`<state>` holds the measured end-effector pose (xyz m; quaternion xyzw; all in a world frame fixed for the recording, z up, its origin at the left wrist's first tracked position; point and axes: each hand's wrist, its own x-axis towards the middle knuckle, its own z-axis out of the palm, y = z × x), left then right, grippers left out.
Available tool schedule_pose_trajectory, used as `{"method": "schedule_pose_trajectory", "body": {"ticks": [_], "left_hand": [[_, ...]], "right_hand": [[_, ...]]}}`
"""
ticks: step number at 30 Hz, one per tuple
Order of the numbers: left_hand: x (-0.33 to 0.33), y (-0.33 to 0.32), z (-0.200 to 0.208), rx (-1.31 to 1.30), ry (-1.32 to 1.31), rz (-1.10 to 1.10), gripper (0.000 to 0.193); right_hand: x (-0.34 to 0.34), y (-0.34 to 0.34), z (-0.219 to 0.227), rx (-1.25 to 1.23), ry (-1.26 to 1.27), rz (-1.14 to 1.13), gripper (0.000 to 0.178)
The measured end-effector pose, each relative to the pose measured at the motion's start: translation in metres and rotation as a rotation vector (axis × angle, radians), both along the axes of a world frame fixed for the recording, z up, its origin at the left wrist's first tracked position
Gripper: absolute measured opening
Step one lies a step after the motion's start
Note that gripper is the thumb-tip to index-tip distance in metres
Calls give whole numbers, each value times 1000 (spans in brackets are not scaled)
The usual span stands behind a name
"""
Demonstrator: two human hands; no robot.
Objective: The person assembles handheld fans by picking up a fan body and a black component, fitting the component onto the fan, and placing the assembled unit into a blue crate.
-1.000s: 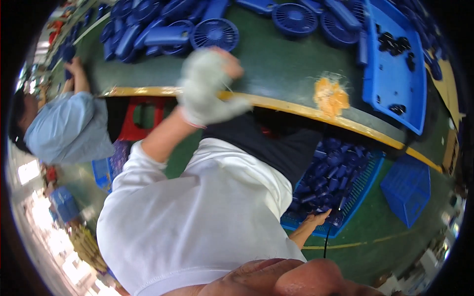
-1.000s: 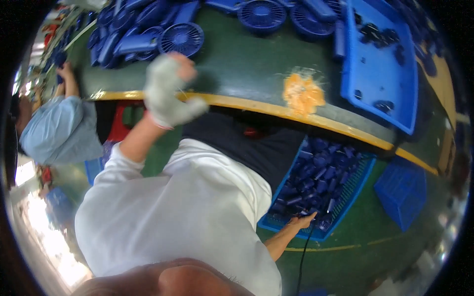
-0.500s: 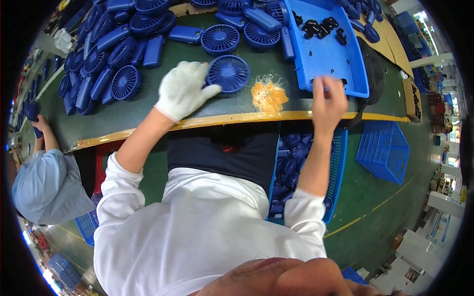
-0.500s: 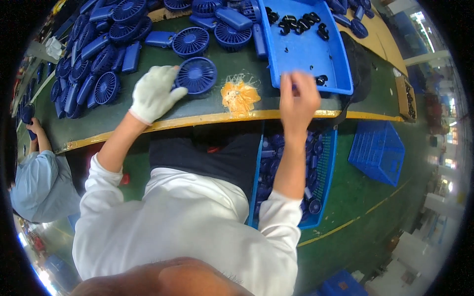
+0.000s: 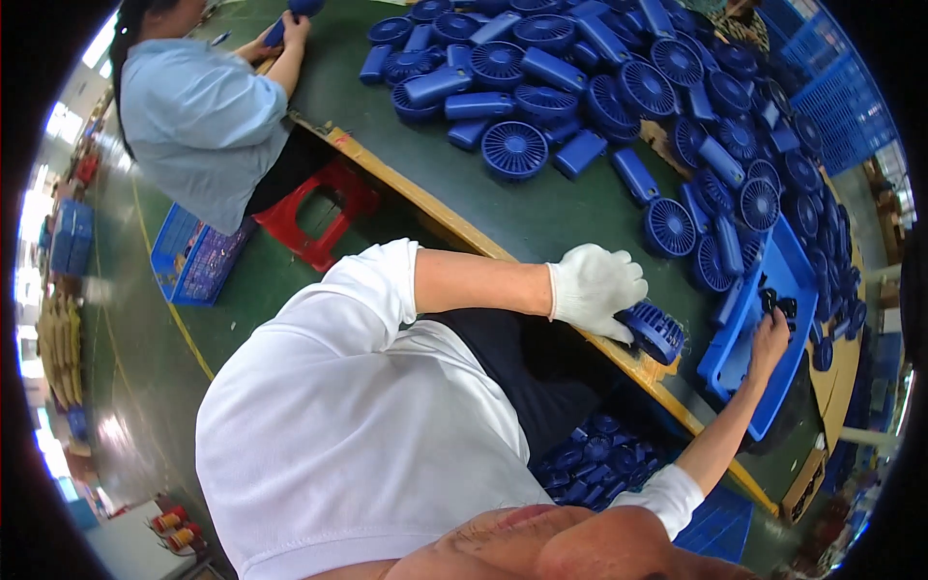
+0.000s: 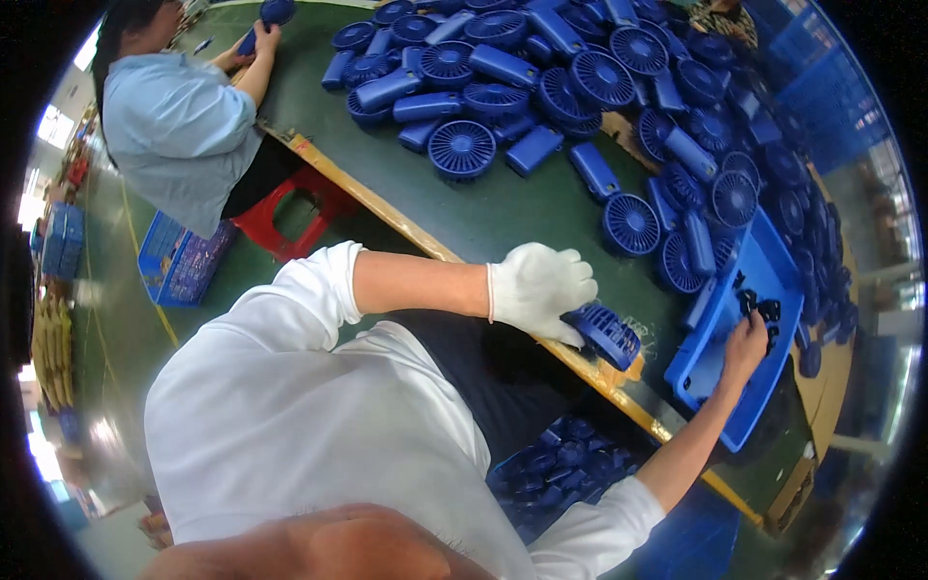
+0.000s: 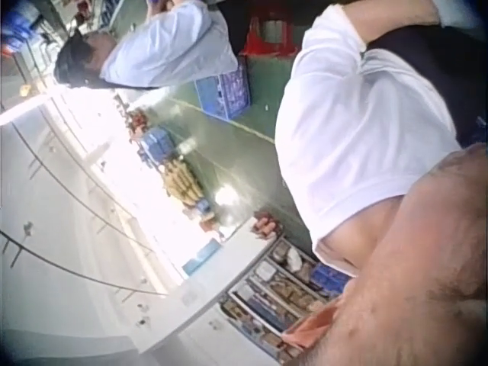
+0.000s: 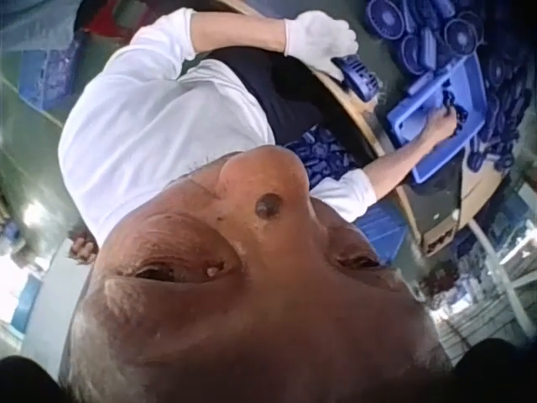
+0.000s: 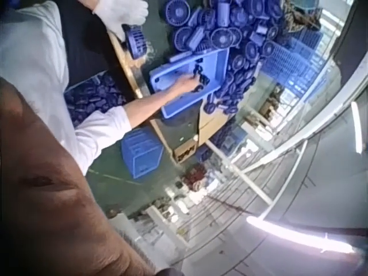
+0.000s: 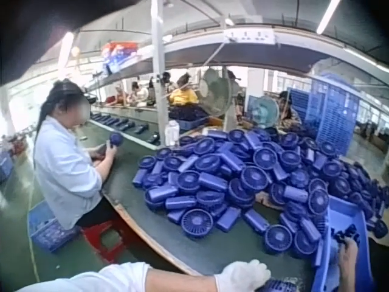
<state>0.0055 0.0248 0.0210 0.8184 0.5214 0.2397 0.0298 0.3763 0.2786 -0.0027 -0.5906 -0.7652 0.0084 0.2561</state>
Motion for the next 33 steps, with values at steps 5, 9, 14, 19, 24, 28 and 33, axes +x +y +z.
{"method": "schedule_pose_trajectory", "body": {"ticks": [5,9,14,19,24,28,33], "left_hand": [[-8,-1,-1,-81,78,-4,47],[-11,4,-3,-41,17,-45,50],[-21,-1,1,-135,-381,301,57],[-11,-18,0,-539,-1169,83,31],[10,-35,6,-625,-1309,35,30],[15,-39,6,-345,-718,51,36],[16,-27,9,-356,-656,57,40]], "right_hand": [[-61,-95,40,-278,937,117,26],[-96,-195,36,-164,1184,257,19],[-148,-267,9,-236,1465,255,22],[-188,-299,16,-238,1502,253,27],[-208,-307,23,-303,1775,381,32],[-220,-308,12,-358,1691,242,20],[-216,-300,-5,-384,1703,213,15]]}}
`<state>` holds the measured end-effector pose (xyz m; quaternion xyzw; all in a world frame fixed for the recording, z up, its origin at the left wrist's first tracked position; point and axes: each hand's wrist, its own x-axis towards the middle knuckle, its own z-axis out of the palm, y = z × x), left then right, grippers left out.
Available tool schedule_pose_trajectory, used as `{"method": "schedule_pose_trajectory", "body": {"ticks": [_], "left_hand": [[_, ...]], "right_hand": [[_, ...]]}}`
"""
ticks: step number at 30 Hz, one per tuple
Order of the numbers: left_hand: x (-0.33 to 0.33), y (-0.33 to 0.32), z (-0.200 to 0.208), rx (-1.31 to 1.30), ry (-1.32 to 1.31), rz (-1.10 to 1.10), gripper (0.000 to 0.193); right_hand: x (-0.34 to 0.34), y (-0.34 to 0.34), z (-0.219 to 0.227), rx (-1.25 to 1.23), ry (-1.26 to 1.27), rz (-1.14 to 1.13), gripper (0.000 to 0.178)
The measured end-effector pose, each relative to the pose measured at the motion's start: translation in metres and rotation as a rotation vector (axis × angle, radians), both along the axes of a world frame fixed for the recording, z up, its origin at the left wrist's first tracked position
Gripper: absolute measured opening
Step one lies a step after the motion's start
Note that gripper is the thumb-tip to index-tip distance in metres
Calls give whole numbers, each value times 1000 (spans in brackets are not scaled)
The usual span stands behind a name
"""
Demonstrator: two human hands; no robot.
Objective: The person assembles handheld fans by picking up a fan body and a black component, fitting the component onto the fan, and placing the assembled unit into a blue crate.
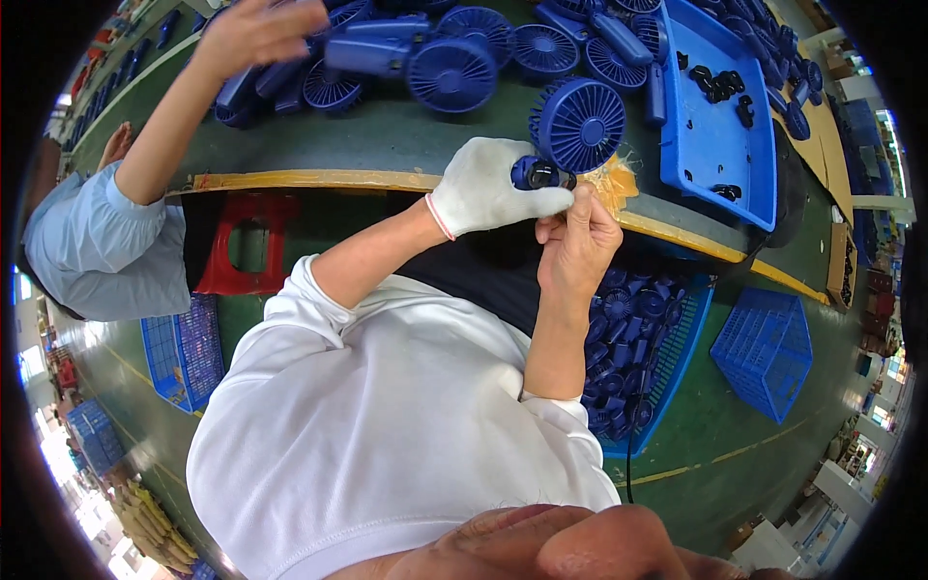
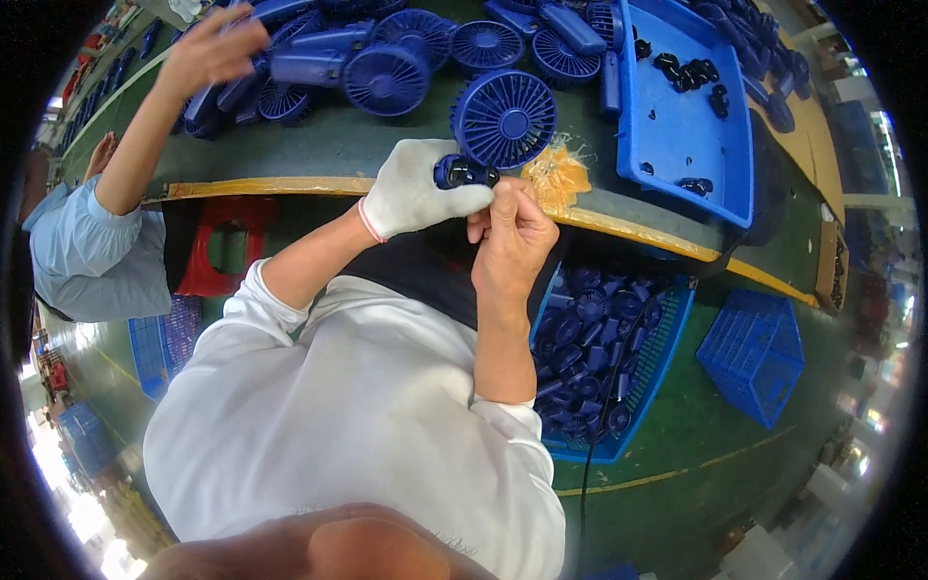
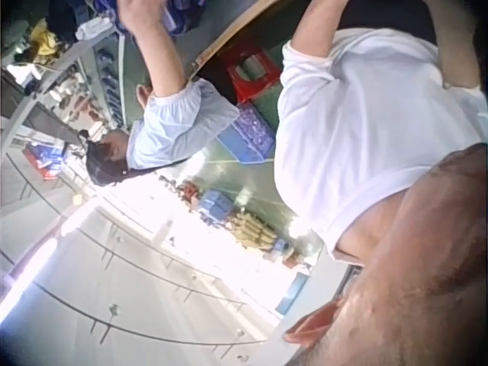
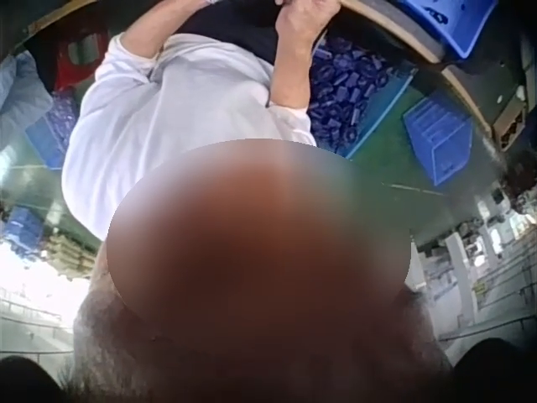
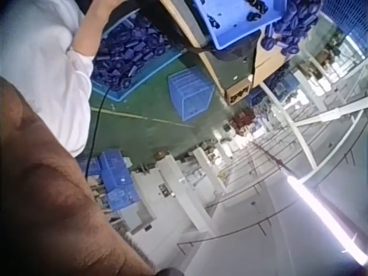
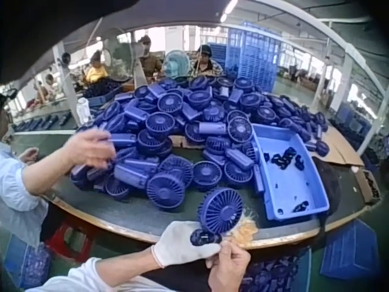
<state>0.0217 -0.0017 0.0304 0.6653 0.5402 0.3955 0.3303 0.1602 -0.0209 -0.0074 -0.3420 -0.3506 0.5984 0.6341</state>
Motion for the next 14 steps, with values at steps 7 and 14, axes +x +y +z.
{"method": "schedule_pose_trajectory", "body": {"ticks": [7,14], "left_hand": [[-1,9,-23,58,174,9,47],[-4,5,-2,68,328,-15,42]], "right_hand": [[2,5,-6,-39,-25,-59,22],[17,15,-2,180,-197,-17,13]]}}
